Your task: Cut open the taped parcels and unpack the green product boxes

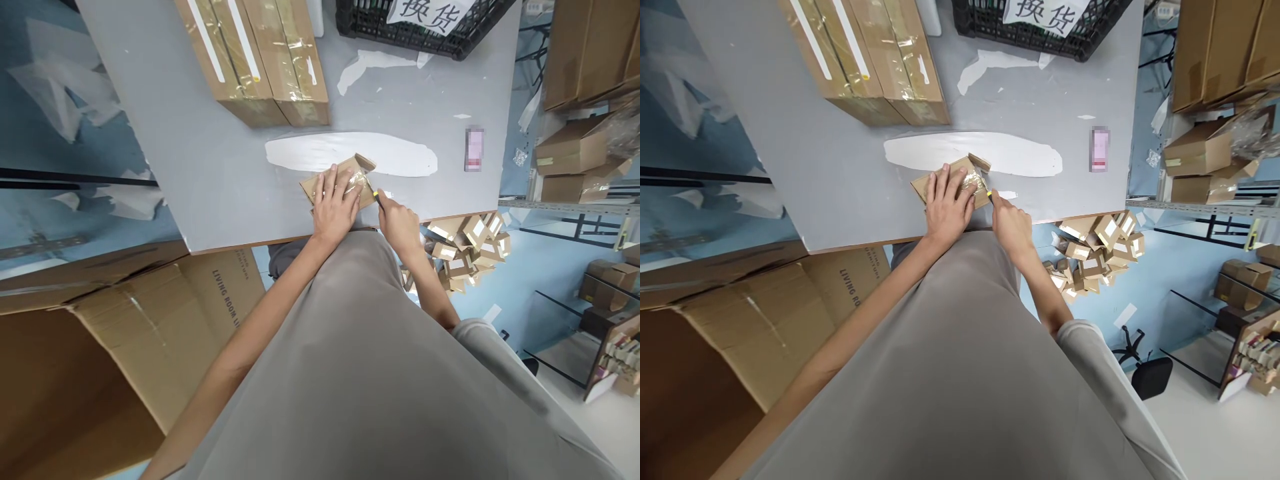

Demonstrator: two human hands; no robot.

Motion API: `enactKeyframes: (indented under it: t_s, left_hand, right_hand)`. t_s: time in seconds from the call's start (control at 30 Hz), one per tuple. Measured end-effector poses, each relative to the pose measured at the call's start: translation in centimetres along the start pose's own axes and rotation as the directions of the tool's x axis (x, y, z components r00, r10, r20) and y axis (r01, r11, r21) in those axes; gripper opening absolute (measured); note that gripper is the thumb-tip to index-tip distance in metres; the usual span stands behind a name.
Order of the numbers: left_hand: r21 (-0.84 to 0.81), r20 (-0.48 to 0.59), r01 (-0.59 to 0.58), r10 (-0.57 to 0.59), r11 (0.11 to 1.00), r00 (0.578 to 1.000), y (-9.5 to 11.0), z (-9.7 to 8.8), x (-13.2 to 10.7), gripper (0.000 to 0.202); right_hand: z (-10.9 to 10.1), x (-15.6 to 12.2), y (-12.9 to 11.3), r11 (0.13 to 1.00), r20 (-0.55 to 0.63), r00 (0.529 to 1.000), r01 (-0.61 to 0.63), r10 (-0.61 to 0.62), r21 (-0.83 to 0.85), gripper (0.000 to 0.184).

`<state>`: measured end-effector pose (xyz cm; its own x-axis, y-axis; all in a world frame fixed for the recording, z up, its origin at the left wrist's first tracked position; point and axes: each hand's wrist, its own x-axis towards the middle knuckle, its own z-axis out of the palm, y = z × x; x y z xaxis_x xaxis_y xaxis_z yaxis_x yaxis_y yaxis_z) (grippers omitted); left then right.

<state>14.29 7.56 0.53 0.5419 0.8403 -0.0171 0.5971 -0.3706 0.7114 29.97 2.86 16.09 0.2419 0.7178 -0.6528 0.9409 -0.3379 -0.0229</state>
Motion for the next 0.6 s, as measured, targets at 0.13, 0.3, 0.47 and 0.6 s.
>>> enactKeyframes:
  t_s: [0.13, 0.3, 0.47, 0.6]
  left_hand:
    - [-0.013, -0.016, 0.018, -0.018, 1.000, 1.000, 0.0, -0.1, 0.2, 0.051]
    - [-0.038, -0.022, 0.014, -0.015, 0.999, 1.000, 0.2, -0.2, 0.4, 0.052]
    - [-0.058, -0.034, -0.002, 0.000, 0.998, 0.999, 0.1, 0.0, 0.2, 0.049]
    - [-0.050, -0.051, -0.022, 0.019, 0.999, 0.998, -0.4, 0.2, 0.0, 0.048]
  right_hand:
    - [0.0, 0.9, -1.7, 0.999, -0.021, 0.999, -0.042, 0.042, 0.029, 0.067]
    - [0.5, 1.7, 0.6, 0.981, -0.069, 0.998, 0.016, -0.002, 0.195, 0.063]
    - [3.7, 2.4, 2.7, 0.889, -0.188, 0.982, 0.105, -0.021, 0.446, 0.057]
    - [7.2, 2.2, 3.6, 0.759, -0.284, 0.959, 0.190, -0.008, 0.622, 0.052]
